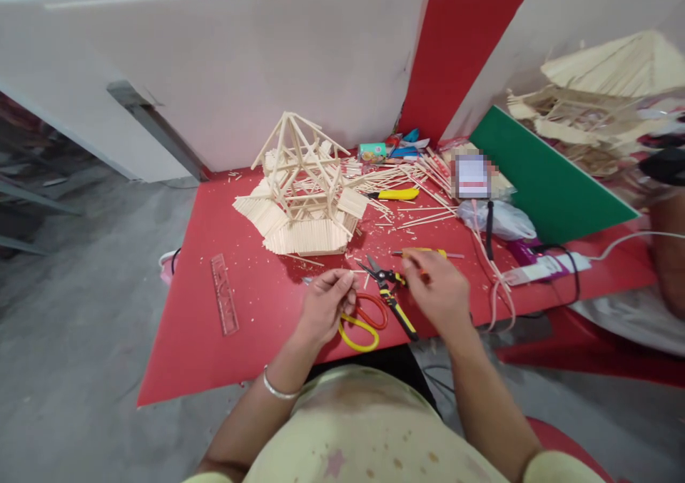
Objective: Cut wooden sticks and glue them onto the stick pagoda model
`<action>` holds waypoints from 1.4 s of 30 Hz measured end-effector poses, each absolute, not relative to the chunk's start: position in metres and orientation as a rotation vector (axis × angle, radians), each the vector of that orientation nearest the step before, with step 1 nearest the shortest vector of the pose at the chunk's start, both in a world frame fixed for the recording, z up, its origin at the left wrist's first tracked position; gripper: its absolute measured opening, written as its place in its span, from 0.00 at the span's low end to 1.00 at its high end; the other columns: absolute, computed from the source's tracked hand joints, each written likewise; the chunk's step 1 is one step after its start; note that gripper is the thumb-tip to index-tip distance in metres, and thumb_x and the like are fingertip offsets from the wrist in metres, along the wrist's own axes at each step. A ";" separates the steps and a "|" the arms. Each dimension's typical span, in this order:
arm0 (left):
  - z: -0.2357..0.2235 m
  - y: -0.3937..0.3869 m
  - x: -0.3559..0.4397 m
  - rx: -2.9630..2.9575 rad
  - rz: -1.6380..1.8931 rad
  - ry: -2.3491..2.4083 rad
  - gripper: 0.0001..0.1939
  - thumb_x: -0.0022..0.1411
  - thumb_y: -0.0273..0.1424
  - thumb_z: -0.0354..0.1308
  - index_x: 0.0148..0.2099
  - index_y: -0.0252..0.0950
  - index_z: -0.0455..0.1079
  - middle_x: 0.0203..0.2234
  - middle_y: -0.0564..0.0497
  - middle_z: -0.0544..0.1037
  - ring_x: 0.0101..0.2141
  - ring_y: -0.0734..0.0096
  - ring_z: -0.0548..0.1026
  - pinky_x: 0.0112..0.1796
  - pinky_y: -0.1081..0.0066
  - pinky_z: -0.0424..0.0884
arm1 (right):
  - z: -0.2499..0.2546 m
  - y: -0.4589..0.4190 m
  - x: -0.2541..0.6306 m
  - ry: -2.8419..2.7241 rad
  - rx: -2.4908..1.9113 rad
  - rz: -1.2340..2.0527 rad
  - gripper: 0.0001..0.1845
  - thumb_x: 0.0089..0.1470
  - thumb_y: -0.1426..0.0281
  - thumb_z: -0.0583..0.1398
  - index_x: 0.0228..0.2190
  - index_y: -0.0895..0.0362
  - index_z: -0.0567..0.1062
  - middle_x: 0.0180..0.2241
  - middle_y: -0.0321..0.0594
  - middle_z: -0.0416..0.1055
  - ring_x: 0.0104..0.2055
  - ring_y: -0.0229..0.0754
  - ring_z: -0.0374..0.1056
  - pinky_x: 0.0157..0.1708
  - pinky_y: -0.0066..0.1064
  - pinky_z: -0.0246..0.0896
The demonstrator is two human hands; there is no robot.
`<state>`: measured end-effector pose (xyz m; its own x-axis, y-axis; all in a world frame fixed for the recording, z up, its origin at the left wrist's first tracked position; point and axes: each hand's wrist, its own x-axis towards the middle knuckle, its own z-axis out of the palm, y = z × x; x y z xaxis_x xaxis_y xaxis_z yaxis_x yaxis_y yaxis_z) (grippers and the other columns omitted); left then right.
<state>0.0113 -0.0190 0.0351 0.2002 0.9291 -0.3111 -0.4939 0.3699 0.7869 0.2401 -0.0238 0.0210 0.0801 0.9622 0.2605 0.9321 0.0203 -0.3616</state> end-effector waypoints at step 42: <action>0.040 0.025 0.019 0.278 1.005 0.536 0.16 0.48 0.33 0.73 0.30 0.30 0.71 0.25 0.52 0.72 0.21 0.86 0.61 0.19 0.81 0.54 | 0.114 0.013 0.208 -2.038 -1.768 -0.822 0.17 0.59 0.57 0.56 0.40 0.58 0.69 0.34 0.41 0.69 0.32 0.42 0.63 0.28 0.32 0.48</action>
